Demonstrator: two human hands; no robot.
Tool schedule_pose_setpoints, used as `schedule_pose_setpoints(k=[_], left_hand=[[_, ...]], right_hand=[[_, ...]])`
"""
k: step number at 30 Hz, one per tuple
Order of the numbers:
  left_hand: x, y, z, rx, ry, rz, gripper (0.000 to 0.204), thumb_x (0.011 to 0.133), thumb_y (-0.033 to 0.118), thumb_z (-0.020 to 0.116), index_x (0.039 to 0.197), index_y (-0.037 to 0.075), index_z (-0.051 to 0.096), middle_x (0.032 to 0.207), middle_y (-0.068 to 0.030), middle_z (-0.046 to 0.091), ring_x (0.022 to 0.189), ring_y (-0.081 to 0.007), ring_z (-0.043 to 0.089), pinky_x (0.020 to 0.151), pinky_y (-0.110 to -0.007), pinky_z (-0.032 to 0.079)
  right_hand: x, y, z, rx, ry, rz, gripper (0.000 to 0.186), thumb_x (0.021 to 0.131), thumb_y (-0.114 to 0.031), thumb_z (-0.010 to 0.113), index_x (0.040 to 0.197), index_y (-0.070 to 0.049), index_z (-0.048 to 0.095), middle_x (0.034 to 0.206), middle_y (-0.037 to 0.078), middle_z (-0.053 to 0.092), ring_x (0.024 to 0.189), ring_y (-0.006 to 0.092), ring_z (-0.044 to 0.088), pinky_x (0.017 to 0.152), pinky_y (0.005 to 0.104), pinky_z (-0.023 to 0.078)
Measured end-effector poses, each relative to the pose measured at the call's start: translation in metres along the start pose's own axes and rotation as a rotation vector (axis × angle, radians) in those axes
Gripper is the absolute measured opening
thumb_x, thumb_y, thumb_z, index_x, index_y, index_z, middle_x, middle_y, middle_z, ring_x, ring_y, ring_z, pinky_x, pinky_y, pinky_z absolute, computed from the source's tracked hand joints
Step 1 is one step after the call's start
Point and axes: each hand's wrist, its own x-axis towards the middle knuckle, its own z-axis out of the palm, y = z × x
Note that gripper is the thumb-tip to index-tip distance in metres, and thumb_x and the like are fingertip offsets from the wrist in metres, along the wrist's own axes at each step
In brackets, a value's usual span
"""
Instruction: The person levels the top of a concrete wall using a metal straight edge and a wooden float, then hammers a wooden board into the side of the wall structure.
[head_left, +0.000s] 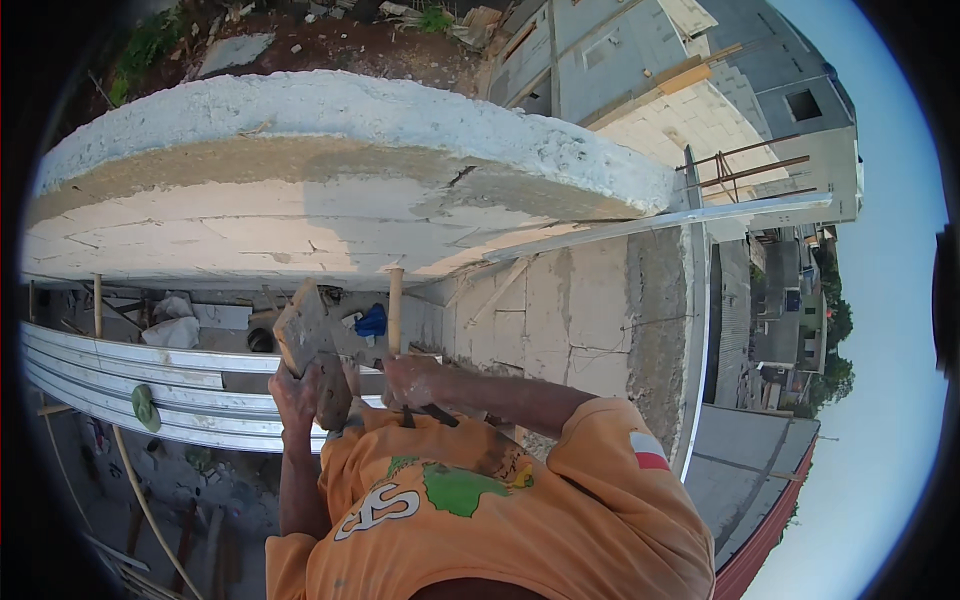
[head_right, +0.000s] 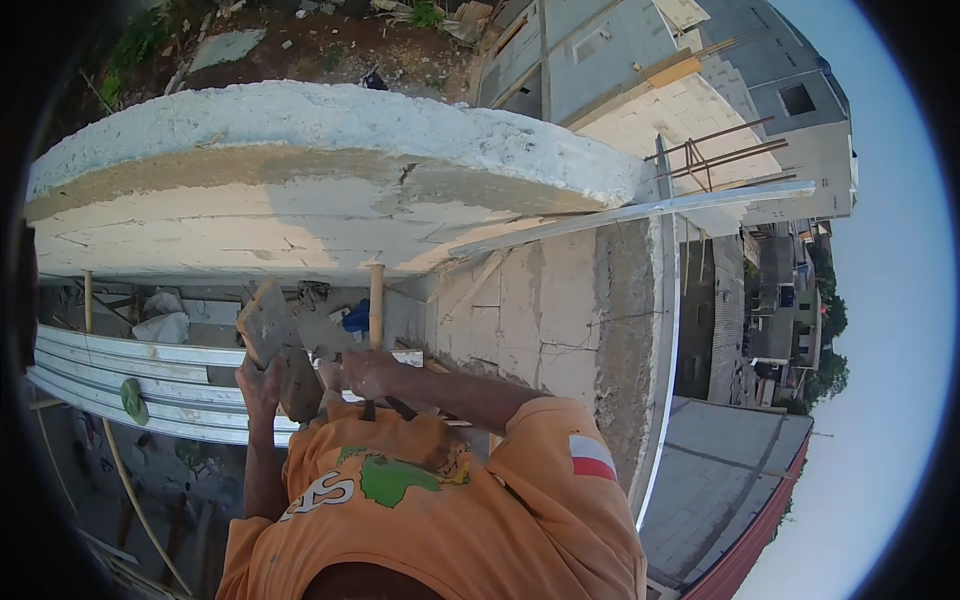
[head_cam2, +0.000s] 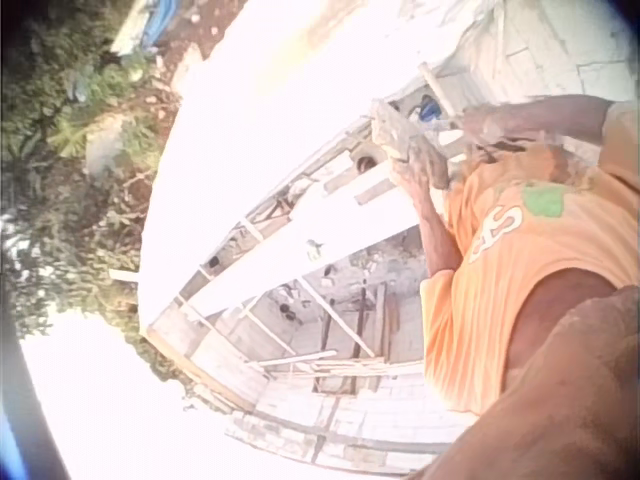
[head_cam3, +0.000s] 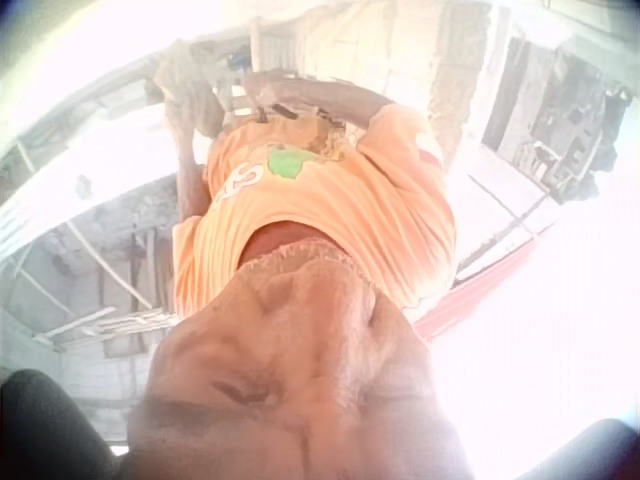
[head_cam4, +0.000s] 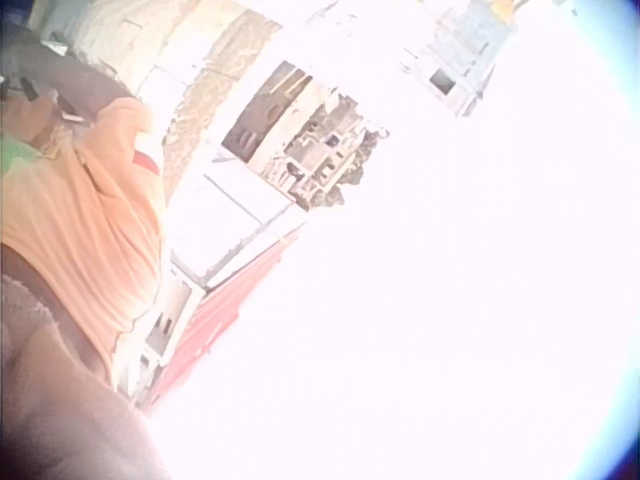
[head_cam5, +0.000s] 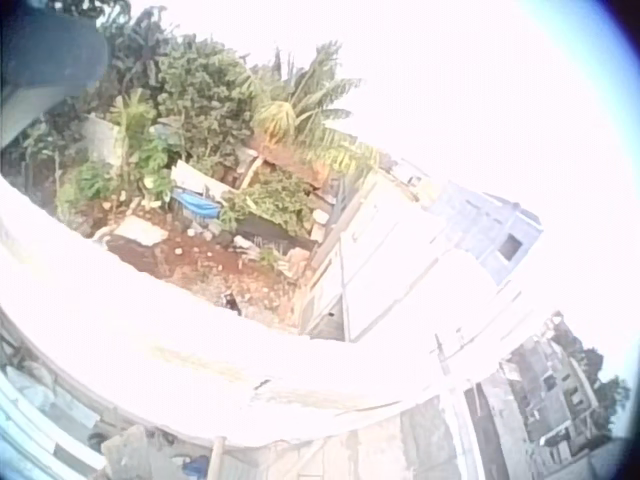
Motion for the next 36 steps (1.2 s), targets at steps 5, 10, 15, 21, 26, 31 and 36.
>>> schedule_pose_setpoints(k=[5, 10, 15, 21, 26, 31, 36], left_hand=[[0.007, -0.001, 0.008, 0.117, 0.044, 0.096, 0.026, 0.079, 0.013, 0.066, 0.095, -0.007, 0.063, 0.079, -0.0213, 0.070, 0.075, -0.0341, 0.071, 0.069, -0.040, 0.053], [0.009, 0.002, 0.012, 0.084, 0.028, 0.046, 0.030, 0.079, 0.014, 0.067, 0.099, -0.008, 0.063, 0.081, -0.0205, 0.070, 0.076, -0.0311, 0.071, 0.069, -0.039, 0.053], [0.009, -0.022, 0.007, 0.135, -0.007, 0.028, 0.030, 0.080, 0.019, 0.071, 0.095, -0.005, 0.062, 0.078, -0.0232, 0.068, 0.073, -0.0366, 0.070, 0.066, -0.040, 0.053], [0.014, 0.005, 0.005, 0.283, 0.046, -0.030, 0.033, 0.079, 0.023, 0.070, 0.098, -0.002, 0.064, 0.080, -0.0262, 0.067, 0.078, -0.0408, 0.068, 0.069, -0.041, 0.052], [0.041, -0.013, -0.113, -0.222, 0.384, -0.024, 0.028, 0.081, 0.012, 0.065, 0.095, -0.012, 0.064, 0.081, -0.0135, 0.070, 0.068, -0.0165, 0.065, 0.063, -0.031, 0.052], [0.041, -0.014, -0.104, -0.133, 0.304, -0.064, 0.031, 0.081, 0.013, 0.068, 0.098, -0.012, 0.064, 0.086, -0.0133, 0.070, 0.072, -0.0161, 0.062, 0.066, -0.031, 0.050], [0.041, 0.022, -0.108, -0.398, 0.368, -0.075, 0.033, 0.080, 0.010, 0.069, 0.104, -0.011, 0.063, 0.097, -0.0141, 0.069, 0.085, -0.0196, 0.066, 0.079, -0.032, 0.052]], right_hand=[[-0.012, -0.001, -0.015, -0.412, 0.256, 0.003, 0.047, 0.086, -0.016, 0.060, 0.121, 0.013, 0.047, 0.086, 0.025, 0.067, 0.080, 0.0337, 0.071, 0.061, 0.0434, 0.057], [-0.008, 0.001, 0.002, 0.102, -0.110, 0.067, 0.049, 0.087, -0.016, 0.058, 0.121, 0.017, 0.045, 0.090, 0.025, 0.068, 0.088, 0.0367, 0.069, 0.072, 0.0457, 0.056], [-0.024, -0.008, -0.025, -0.112, -0.021, 0.098, 0.044, 0.088, -0.020, 0.060, 0.116, 0.011, 0.047, 0.091, 0.025, 0.068, 0.086, 0.0369, 0.070, 0.073, 0.0448, 0.056], [-0.026, -0.007, -0.031, -0.241, 0.102, 0.163, 0.050, 0.089, -0.020, 0.059, 0.126, 0.009, 0.043, 0.096, 0.025, 0.066, 0.088, 0.0390, 0.068, 0.075, 0.0455, 0.055], [-0.070, 0.066, 0.019, 0.036, -0.154, 0.139, 0.047, 0.091, -0.025, 0.058, 0.122, 0.007, 0.042, 0.094, 0.027, 0.065, 0.095, 0.0444, 0.063, 0.085, 0.0501, 0.049], [-0.090, 0.040, -0.021, 0.082, -0.105, 0.268, 0.041, 0.091, -0.026, 0.059, 0.115, 0.005, 0.044, 0.090, 0.030, 0.065, 0.090, 0.0459, 0.064, 0.079, 0.0515, 0.050], [-0.104, 0.027, -0.057, 0.074, -0.004, 0.324, 0.040, 0.091, -0.029, 0.060, 0.111, 0.004, 0.048, 0.089, 0.031, 0.065, 0.090, 0.0456, 0.065, 0.079, 0.0526, 0.050]])
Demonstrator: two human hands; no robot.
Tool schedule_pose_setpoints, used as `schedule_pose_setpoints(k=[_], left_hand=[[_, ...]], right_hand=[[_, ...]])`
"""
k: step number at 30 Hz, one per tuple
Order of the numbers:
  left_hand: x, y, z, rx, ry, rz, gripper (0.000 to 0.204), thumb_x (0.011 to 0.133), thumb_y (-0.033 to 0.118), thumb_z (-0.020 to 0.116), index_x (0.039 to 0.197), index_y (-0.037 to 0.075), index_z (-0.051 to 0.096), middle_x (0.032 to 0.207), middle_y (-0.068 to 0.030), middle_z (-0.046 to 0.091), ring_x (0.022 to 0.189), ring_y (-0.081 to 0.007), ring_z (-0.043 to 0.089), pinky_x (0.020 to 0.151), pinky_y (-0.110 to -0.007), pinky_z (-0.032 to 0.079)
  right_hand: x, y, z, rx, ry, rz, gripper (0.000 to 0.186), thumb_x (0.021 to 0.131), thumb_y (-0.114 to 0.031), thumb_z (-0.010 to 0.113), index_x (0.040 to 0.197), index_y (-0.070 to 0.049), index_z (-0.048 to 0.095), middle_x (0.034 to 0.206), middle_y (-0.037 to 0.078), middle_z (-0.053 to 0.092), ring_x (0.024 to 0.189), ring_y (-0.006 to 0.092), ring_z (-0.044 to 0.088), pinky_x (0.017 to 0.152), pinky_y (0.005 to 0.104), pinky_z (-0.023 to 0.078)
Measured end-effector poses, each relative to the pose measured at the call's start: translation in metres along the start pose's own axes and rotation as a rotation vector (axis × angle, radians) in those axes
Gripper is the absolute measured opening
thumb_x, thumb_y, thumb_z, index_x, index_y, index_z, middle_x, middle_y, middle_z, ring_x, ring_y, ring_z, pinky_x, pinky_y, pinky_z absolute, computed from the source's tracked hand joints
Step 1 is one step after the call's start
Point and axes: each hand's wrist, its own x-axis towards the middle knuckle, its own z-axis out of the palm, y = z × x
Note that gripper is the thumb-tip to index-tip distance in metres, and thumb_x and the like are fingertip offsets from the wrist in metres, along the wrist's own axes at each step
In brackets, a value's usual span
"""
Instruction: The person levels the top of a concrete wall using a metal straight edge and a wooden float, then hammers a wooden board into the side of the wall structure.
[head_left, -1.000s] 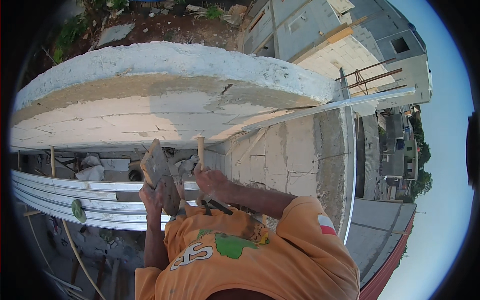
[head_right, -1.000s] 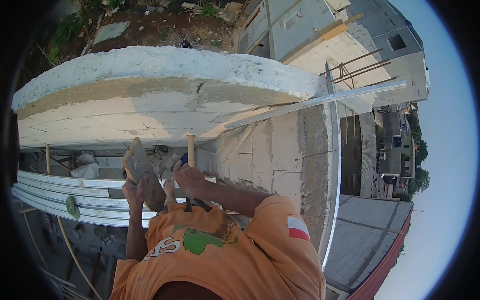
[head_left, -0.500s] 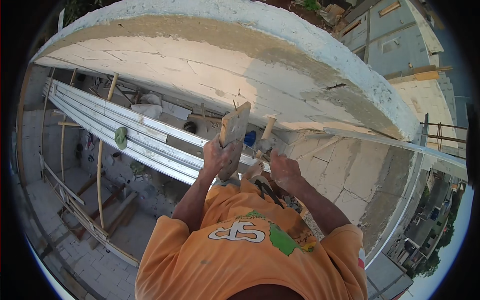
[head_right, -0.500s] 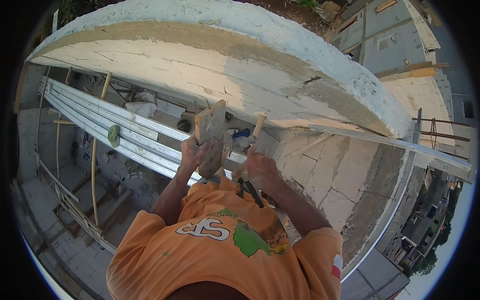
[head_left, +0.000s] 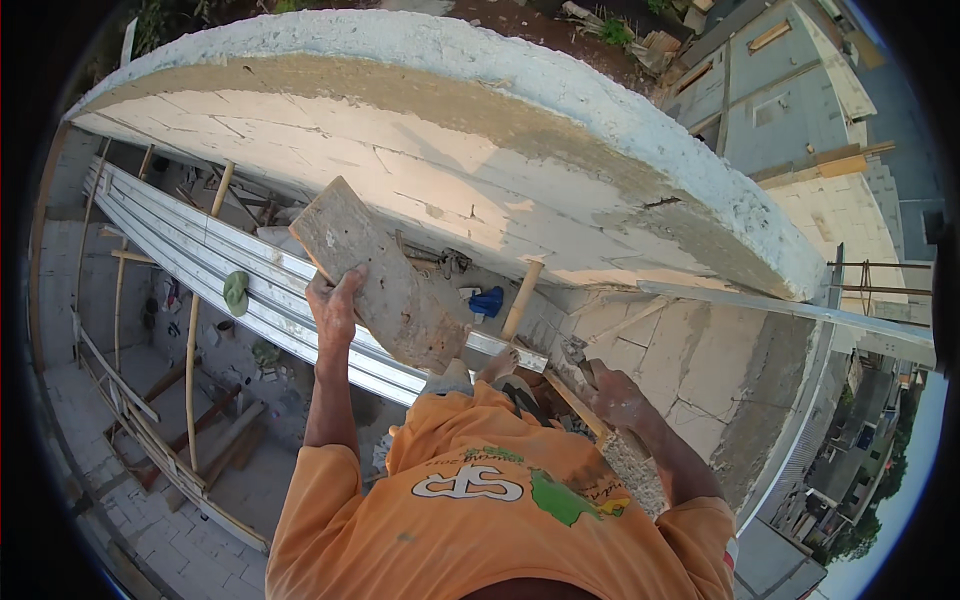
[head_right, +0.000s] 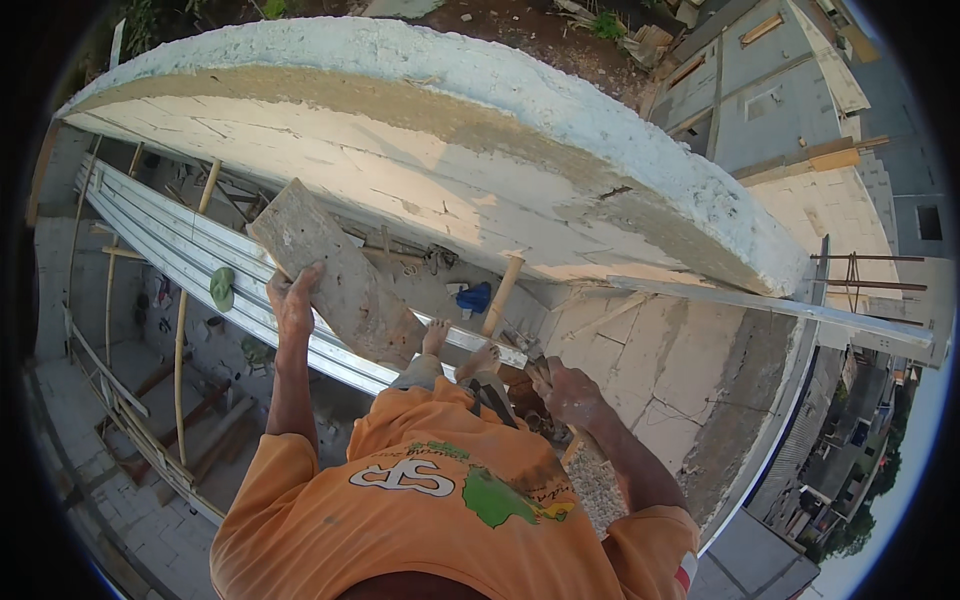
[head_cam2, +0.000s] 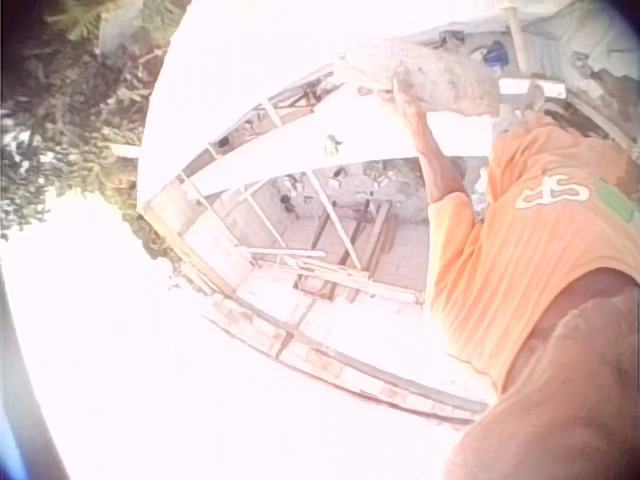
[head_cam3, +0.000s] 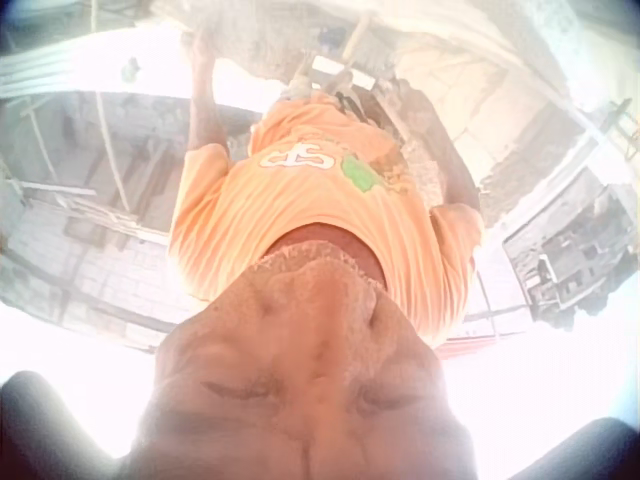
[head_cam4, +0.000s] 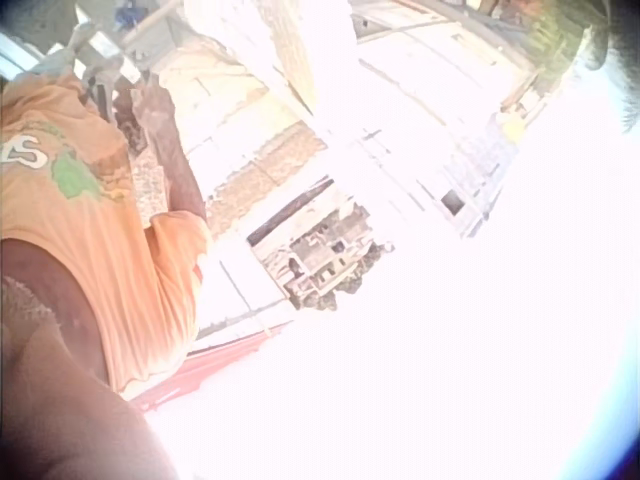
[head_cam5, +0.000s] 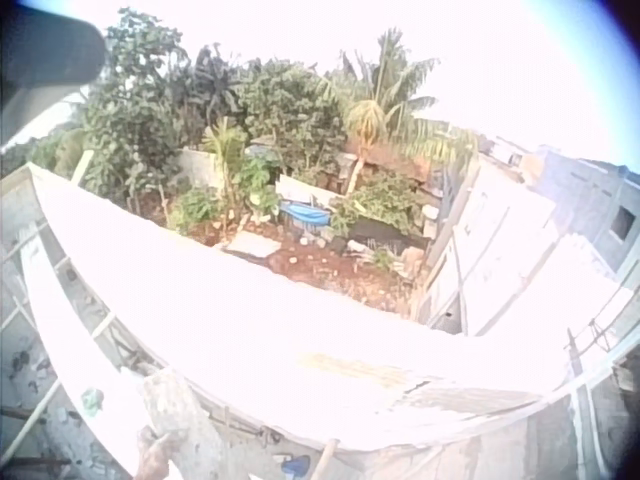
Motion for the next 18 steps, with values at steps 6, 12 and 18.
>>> schedule_pose_setpoints(k=[6, 12, 18], left_hand=[[0.026, 0.096, 0.002, -0.516, 0.129, 0.180, 0.045, 0.082, 0.007, 0.068, 0.122, -0.009, 0.053, 0.115, -0.0181, 0.063, 0.101, -0.0269, 0.065, 0.092, -0.039, 0.052], [0.081, 0.182, 0.044, -0.946, 0.042, 0.277, 0.040, 0.088, 0.005, 0.067, 0.124, -0.004, 0.051, 0.119, -0.0134, 0.061, 0.109, -0.0252, 0.062, 0.099, -0.041, 0.050], [0.160, 0.214, 0.093, -1.020, -0.075, 0.245, 0.040, 0.089, 0.002, 0.065, 0.126, -0.001, 0.050, 0.121, -0.0135, 0.060, 0.112, -0.0261, 0.060, 0.102, -0.042, 0.049]], right_hand=[[0.003, 0.039, 0.034, 0.099, 0.188, -0.107, 0.039, 0.088, -0.025, 0.063, 0.114, 0.001, 0.050, 0.080, 0.024, 0.062, 0.079, 0.0434, 0.063, 0.071, 0.0475, 0.049], [-0.006, 0.020, 0.050, 0.257, 0.198, -0.114, 0.041, 0.089, -0.029, 0.063, 0.114, 0.002, 0.052, 0.088, 0.026, 0.064, 0.089, 0.0433, 0.063, 0.076, 0.0482, 0.049], [0.010, 0.043, 0.083, 0.410, 0.144, -0.007, 0.039, 0.090, -0.031, 0.063, 0.111, 0.001, 0.053, 0.095, 0.029, 0.066, 0.094, 0.0479, 0.063, 0.078, 0.0522, 0.049]])
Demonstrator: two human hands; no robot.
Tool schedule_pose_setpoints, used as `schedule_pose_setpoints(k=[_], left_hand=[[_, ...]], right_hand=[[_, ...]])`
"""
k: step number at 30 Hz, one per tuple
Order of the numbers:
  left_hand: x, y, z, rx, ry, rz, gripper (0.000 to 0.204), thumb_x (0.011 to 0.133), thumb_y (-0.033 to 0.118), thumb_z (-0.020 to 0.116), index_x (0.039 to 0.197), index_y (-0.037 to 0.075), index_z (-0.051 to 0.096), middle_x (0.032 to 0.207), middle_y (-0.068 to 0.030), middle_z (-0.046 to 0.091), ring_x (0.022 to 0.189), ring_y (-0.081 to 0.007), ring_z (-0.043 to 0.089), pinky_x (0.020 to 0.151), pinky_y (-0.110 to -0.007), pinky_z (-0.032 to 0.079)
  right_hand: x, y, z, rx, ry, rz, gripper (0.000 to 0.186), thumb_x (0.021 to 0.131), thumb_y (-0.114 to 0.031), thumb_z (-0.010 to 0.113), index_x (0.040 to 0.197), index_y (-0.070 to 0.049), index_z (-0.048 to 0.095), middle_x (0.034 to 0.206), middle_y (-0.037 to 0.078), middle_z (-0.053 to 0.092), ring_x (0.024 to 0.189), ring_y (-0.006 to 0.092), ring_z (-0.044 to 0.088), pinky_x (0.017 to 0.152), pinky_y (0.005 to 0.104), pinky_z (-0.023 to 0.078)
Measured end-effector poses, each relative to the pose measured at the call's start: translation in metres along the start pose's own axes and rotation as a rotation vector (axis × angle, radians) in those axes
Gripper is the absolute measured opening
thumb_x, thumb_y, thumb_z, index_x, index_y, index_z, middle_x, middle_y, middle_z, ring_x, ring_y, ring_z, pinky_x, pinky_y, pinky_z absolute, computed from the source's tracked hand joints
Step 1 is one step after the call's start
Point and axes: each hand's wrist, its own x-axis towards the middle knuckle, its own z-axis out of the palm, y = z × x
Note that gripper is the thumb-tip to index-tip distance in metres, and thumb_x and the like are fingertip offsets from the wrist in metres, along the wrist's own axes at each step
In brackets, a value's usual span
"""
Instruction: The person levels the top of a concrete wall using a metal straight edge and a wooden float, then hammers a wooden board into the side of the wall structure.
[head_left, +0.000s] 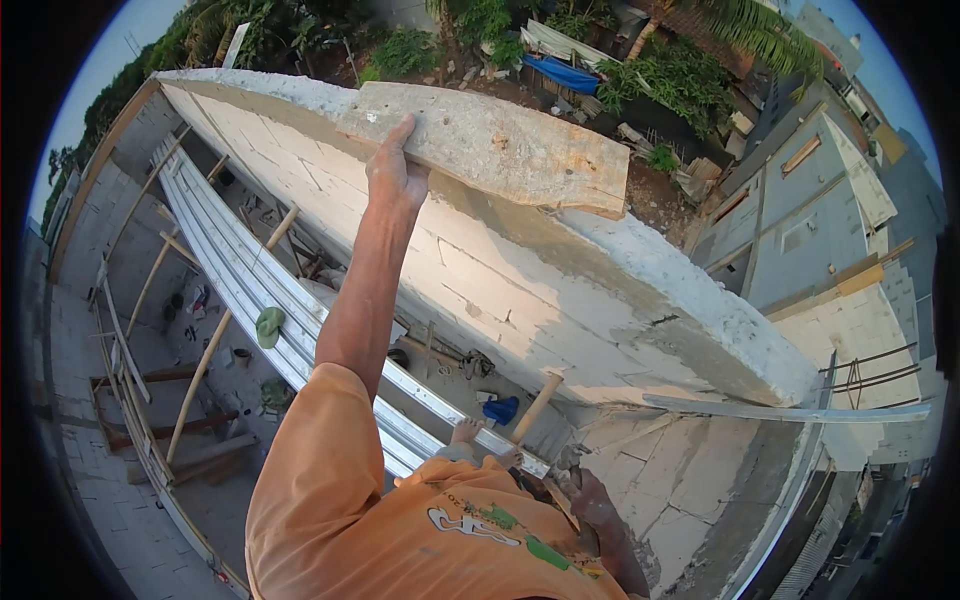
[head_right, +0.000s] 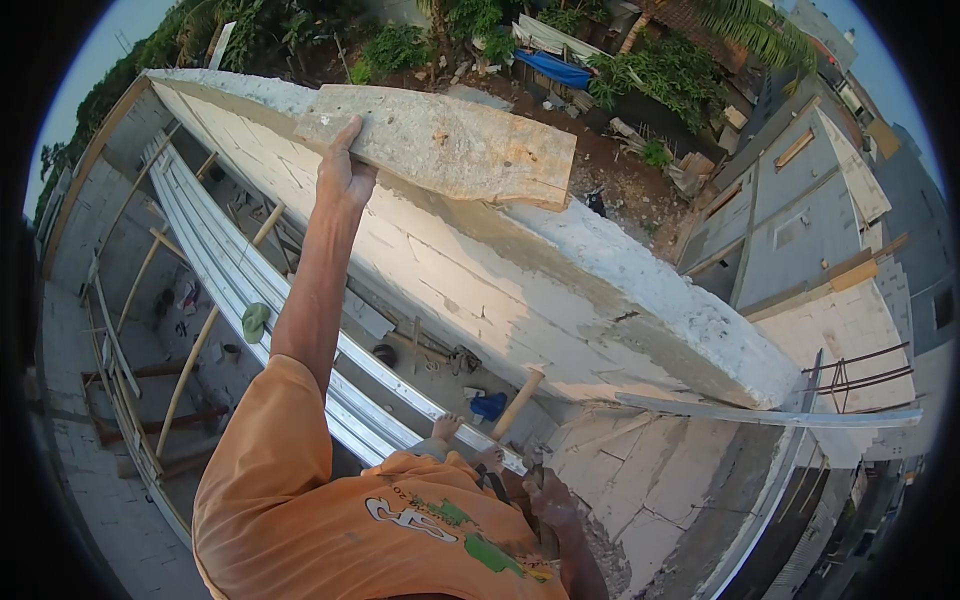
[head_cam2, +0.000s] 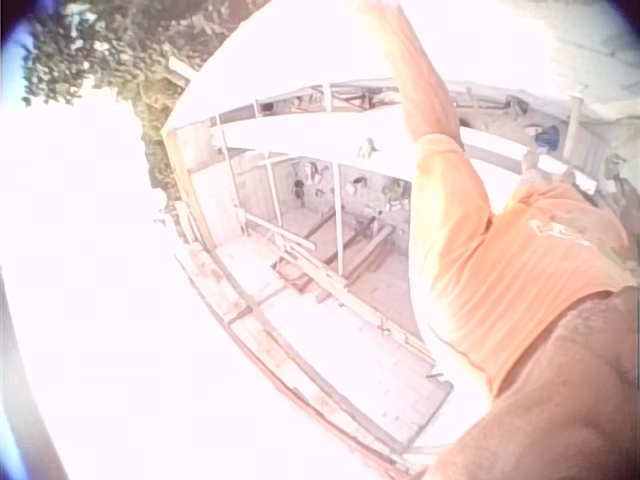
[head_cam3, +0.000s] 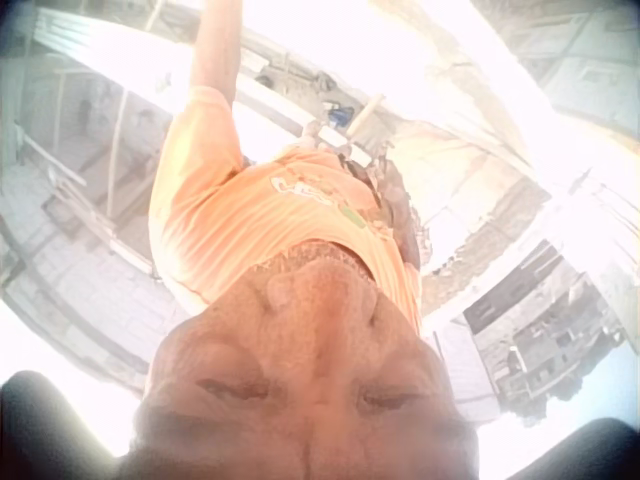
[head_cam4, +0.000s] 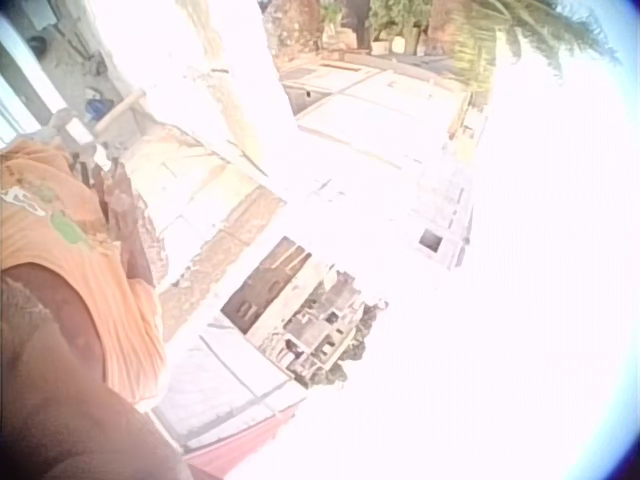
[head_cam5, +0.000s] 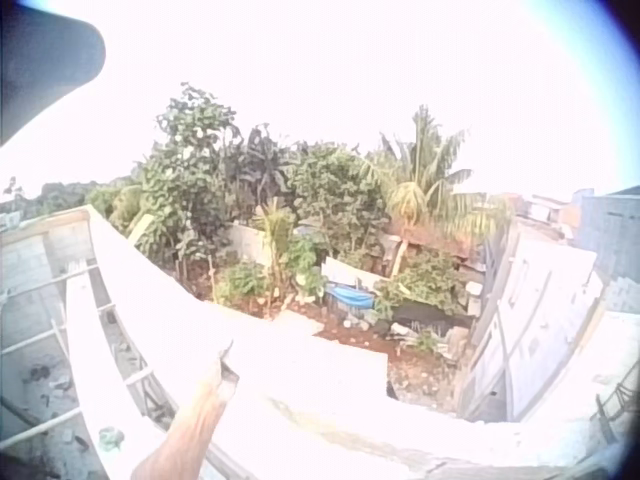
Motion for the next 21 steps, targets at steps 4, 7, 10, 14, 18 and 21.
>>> schedule_pose_setpoints(k=[4, 7, 10, 14, 18, 21], left_hand=[[0.030, -0.021, 0.003, 0.094, 0.034, -0.081, 0.037, 0.090, 0.005, 0.065, 0.124, 0.001, 0.051, 0.119, -0.0133, 0.060, 0.112, -0.0263, 0.060, 0.101, -0.044, 0.050], [0.030, -0.026, 0.005, 0.257, 0.058, -0.144, 0.035, 0.090, 0.011, 0.067, 0.121, 0.001, 0.054, 0.115, -0.0135, 0.061, 0.107, -0.0272, 0.062, 0.092, -0.044, 0.055], [0.031, -0.013, 0.007, 0.494, 0.041, -0.205, 0.034, 0.089, 0.016, 0.069, 0.117, 0.001, 0.057, 0.106, -0.0146, 0.063, 0.094, -0.0276, 0.066, 0.075, -0.040, 0.061], [0.041, 0.000, -0.009, 0.591, -0.009, -0.281, 0.033, 0.087, 0.019, 0.070, 0.111, -0.001, 0.060, 0.091, -0.0156, 0.065, 0.071, -0.0265, 0.069, 0.055, -0.033, 0.062], [0.042, 0.012, -0.015, 0.614, -0.014, -0.262, 0.033, 0.087, 0.021, 0.070, 0.109, -0.001, 0.060, 0.089, -0.0158, 0.065, 0.069, -0.0265, 0.069, 0.055, -0.032, 0.062], [0.043, 0.008, -0.009, 0.654, 0.014, -0.270, 0.036, 0.086, 0.022, 0.071, 0.108, -0.003, 0.060, 0.089, -0.0175, 0.065, 0.068, -0.0275, 0.069, 0.056, -0.033, 0.063]], right_hand=[[-0.005, 0.004, 0.001, -0.024, 0.057, -0.012, 0.039, 0.089, -0.029, 0.065, 0.112, 0.000, 0.053, 0.097, 0.029, 0.066, 0.096, 0.0470, 0.063, 0.079, 0.0520, 0.049], [-0.003, 0.032, 0.010, 0.079, 0.118, -0.039, 0.038, 0.088, -0.029, 0.066, 0.112, -0.001, 0.054, 0.094, 0.027, 0.066, 0.094, 0.0465, 0.063, 0.077, 0.0510, 0.049], [-0.005, 0.039, 0.014, 0.115, 0.155, -0.092, 0.035, 0.088, -0.028, 0.066, 0.110, -0.002, 0.055, 0.090, 0.026, 0.066, 0.090, 0.0466, 0.062, 0.075, 0.0511, 0.049], [-0.003, 0.049, 0.018, 0.099, 0.189, -0.093, 0.031, 0.089, -0.028, 0.066, 0.105, -0.004, 0.056, 0.082, 0.020, 0.065, 0.076, 0.0388, 0.065, 0.066, 0.0468, 0.050], [-0.015, 0.028, 0.011, 0.233, 0.124, -0.008, 0.027, 0.089, -0.026, 0.065, 0.099, -0.003, 0.054, 0.073, 0.012, 0.060, 0.059, 0.0239, 0.062, 0.054, 0.0376, 0.049], [-0.010, 0.033, 0.012, 0.227, 0.122, -0.029, 0.026, 0.089, -0.025, 0.064, 0.097, -0.002, 0.054, 0.071, 0.011, 0.059, 0.055, 0.0214, 0.061, 0.052, 0.0358, 0.049]])
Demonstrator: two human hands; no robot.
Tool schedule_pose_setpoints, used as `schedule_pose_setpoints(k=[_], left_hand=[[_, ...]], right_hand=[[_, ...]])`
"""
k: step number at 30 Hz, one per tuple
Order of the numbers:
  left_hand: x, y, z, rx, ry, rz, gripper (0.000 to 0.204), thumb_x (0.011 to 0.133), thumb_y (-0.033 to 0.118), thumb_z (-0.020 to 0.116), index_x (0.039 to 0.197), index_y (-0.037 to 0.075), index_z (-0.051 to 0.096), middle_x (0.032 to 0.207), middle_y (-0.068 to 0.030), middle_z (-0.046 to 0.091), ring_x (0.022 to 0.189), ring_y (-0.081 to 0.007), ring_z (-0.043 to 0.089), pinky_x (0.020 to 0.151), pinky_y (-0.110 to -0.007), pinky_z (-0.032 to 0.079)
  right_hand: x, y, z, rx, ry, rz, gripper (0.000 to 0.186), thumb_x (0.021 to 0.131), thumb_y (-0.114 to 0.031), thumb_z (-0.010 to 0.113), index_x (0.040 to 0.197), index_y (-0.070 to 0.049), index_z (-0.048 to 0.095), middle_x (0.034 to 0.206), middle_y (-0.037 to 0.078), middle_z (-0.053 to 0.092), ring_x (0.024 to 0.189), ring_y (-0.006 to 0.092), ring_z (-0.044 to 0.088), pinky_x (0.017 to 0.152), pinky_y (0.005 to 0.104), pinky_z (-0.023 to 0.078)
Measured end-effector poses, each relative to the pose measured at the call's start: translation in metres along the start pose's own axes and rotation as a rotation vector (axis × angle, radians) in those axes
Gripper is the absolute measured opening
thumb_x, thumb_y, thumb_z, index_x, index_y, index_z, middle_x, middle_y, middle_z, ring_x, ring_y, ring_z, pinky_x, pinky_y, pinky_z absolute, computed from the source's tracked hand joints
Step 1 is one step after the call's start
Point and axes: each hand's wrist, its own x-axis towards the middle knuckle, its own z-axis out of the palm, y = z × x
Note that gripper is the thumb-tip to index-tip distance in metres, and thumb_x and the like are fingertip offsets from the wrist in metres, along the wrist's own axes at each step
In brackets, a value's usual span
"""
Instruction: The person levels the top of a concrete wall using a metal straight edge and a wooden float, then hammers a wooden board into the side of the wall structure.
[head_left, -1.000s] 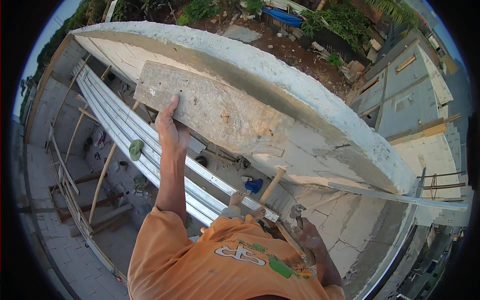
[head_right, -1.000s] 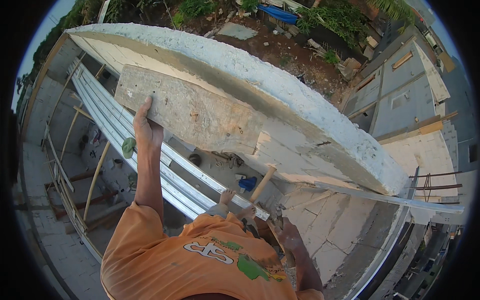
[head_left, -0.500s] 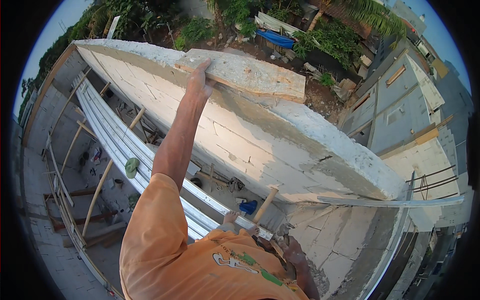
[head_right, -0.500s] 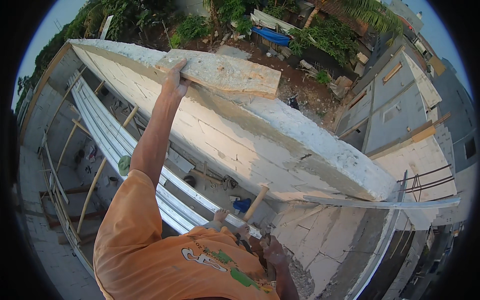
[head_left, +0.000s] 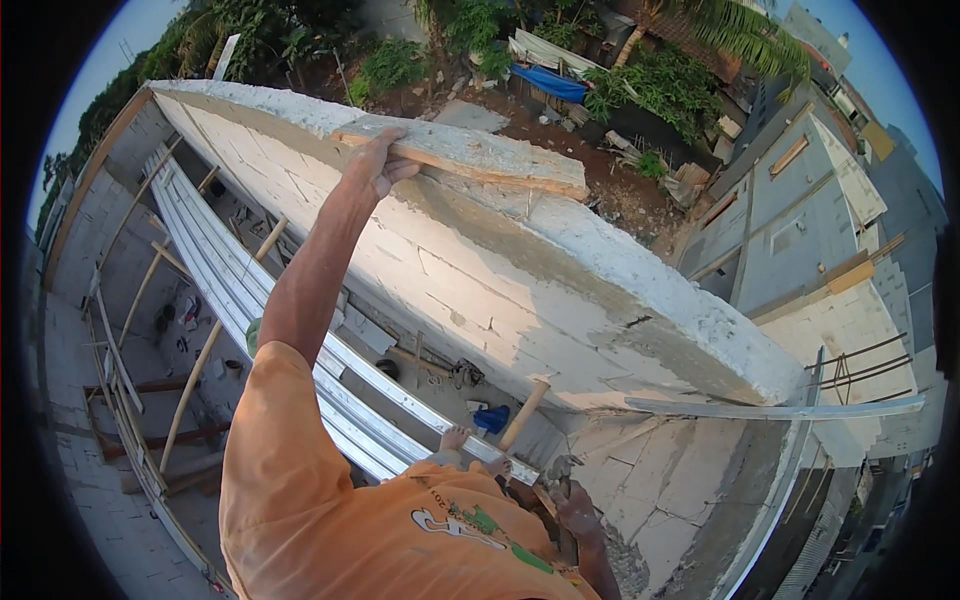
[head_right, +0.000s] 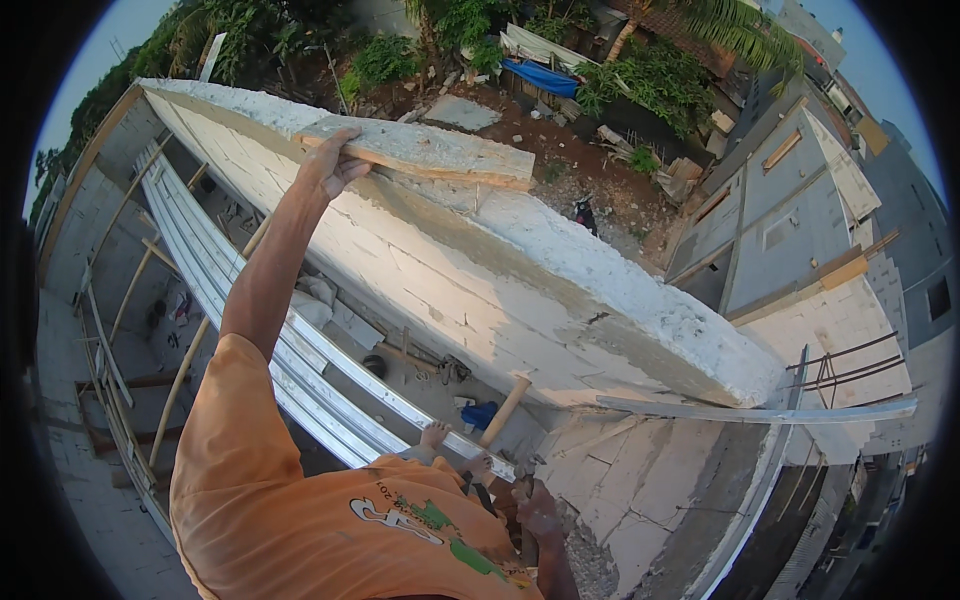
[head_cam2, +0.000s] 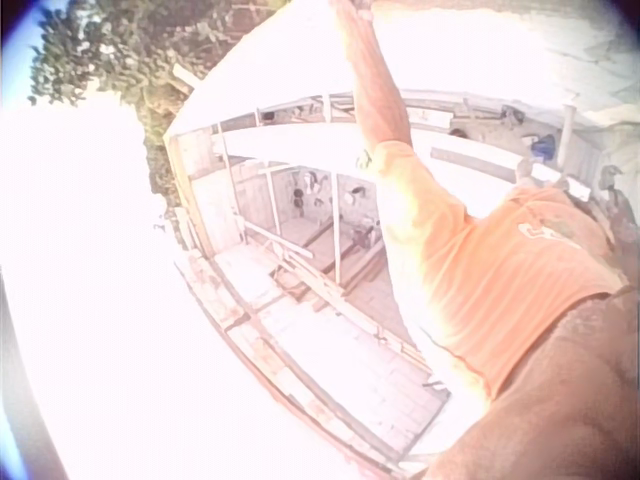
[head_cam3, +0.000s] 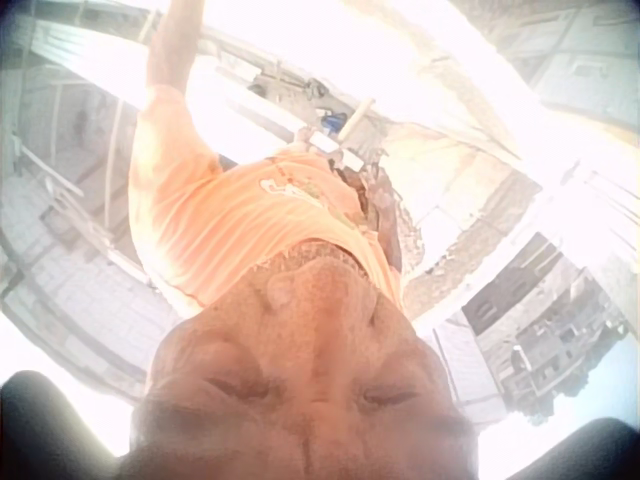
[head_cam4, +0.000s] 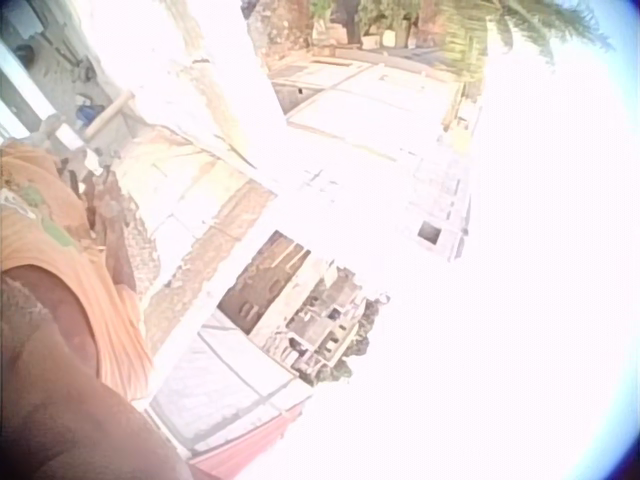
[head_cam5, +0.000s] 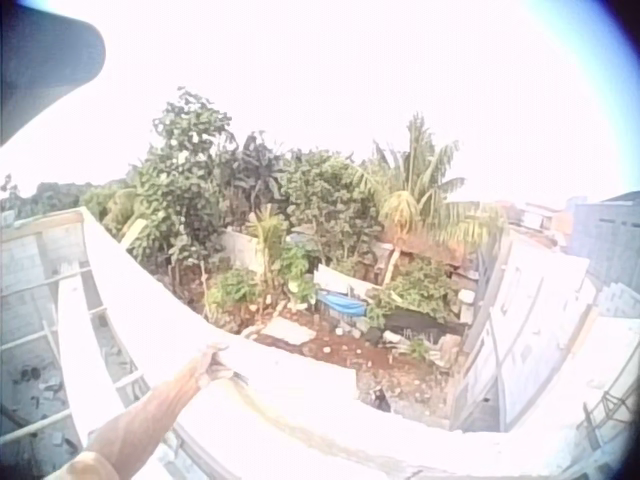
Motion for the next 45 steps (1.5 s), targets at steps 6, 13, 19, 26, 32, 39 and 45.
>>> schedule_pose_setpoints(k=[6, 13, 19, 26, 32, 39, 45], left_hand=[[-0.013, 0.008, 0.009, 0.086, 0.042, -0.021, 0.046, 0.085, 0.032, 0.072, 0.108, -0.006, 0.058, 0.093, -0.0219, 0.067, 0.068, -0.0299, 0.071, 0.055, -0.035, 0.062], [-0.014, 0.008, 0.006, 0.106, 0.019, -0.030, 0.055, 0.085, 0.042, 0.070, 0.109, -0.005, 0.057, 0.093, -0.0225, 0.067, 0.072, -0.0303, 0.071, 0.058, -0.036, 0.062], [-0.007, 0.007, 0.006, 0.083, 0.020, -0.070, 0.045, 0.088, 0.035, 0.066, 0.109, -0.003, 0.056, 0.094, -0.0229, 0.065, 0.071, -0.0308, 0.070, 0.057, -0.037, 0.062], [0.011, 0.014, 0.005, 0.006, 0.009, 0.003, 0.027, 0.091, 0.021, 0.058, 0.107, -0.001, 0.057, 0.084, -0.0191, 0.063, 0.062, -0.0291, 0.068, 0.050, -0.035, 0.062], [0.012, 0.034, -0.006, 0.125, 0.006, -0.005, 0.024, 0.089, 0.019, 0.060, 0.104, 0.000, 0.057, 0.079, -0.0155, 0.062, 0.059, -0.0244, 0.066, 0.046, -0.033, 0.060], [0.010, 0.017, -0.022, 0.247, 0.002, -0.072, 0.031, 0.087, 0.030, 0.065, 0.107, 0.008, 0.058, 0.087, -0.0102, 0.066, 0.069, -0.0204, 0.068, 0.056, -0.032, 0.058], [-0.014, -0.002, -0.004, 0.128, -0.010, -0.008, 0.043, 0.084, 0.026, 0.070, 0.113, -0.002, 0.056, 0.100, -0.0157, 0.065, 0.079, -0.0270, 0.070, 0.067, -0.040, 0.062]], right_hand=[[0.002, -0.007, 0.001, -0.008, -0.001, 0.003, 0.029, 0.088, -0.025, 0.065, 0.101, 0.000, 0.056, 0.074, 0.013, 0.062, 0.057, 0.0241, 0.064, 0.055, 0.0377, 0.051], [0.009, -0.002, 0.004, 0.031, -0.027, 0.035, 0.030, 0.087, -0.023, 0.065, 0.104, 0.001, 0.056, 0.077, 0.015, 0.065, 0.060, 0.0257, 0.066, 0.057, 0.0387, 0.052], [0.013, 0.005, 0.007, 0.031, -0.010, 0.060, 0.029, 0.087, -0.022, 0.064, 0.103, 0.001, 0.056, 0.077, 0.014, 0.065, 0.060, 0.0255, 0.066, 0.058, 0.0391, 0.052], [0.020, 0.018, 0.012, -0.033, -0.008, 0.043, 0.032, 0.086, -0.023, 0.065, 0.105, 0.002, 0.057, 0.079, 0.017, 0.065, 0.069, 0.0315, 0.067, 0.063, 0.0429, 0.051], [0.029, 0.061, 0.026, -0.110, 0.121, -0.165, 0.035, 0.087, -0.025, 0.064, 0.099, 0.006, 0.057, 0.068, 0.012, 0.060, 0.052, 0.0200, 0.060, 0.051, 0.0360, 0.048], [0.033, 0.058, 0.032, -0.031, 0.039, -0.035, 0.038, 0.082, -0.026, 0.066, 0.106, 0.002, 0.059, 0.092, 0.028, 0.064, 0.089, 0.0463, 0.062, 0.076, 0.0516, 0.049], [0.037, 0.050, 0.027, -0.024, 0.017, 0.060, 0.041, 0.082, -0.028, 0.066, 0.108, 0.002, 0.059, 0.094, 0.028, 0.065, 0.091, 0.0459, 0.063, 0.078, 0.0528, 0.049]])
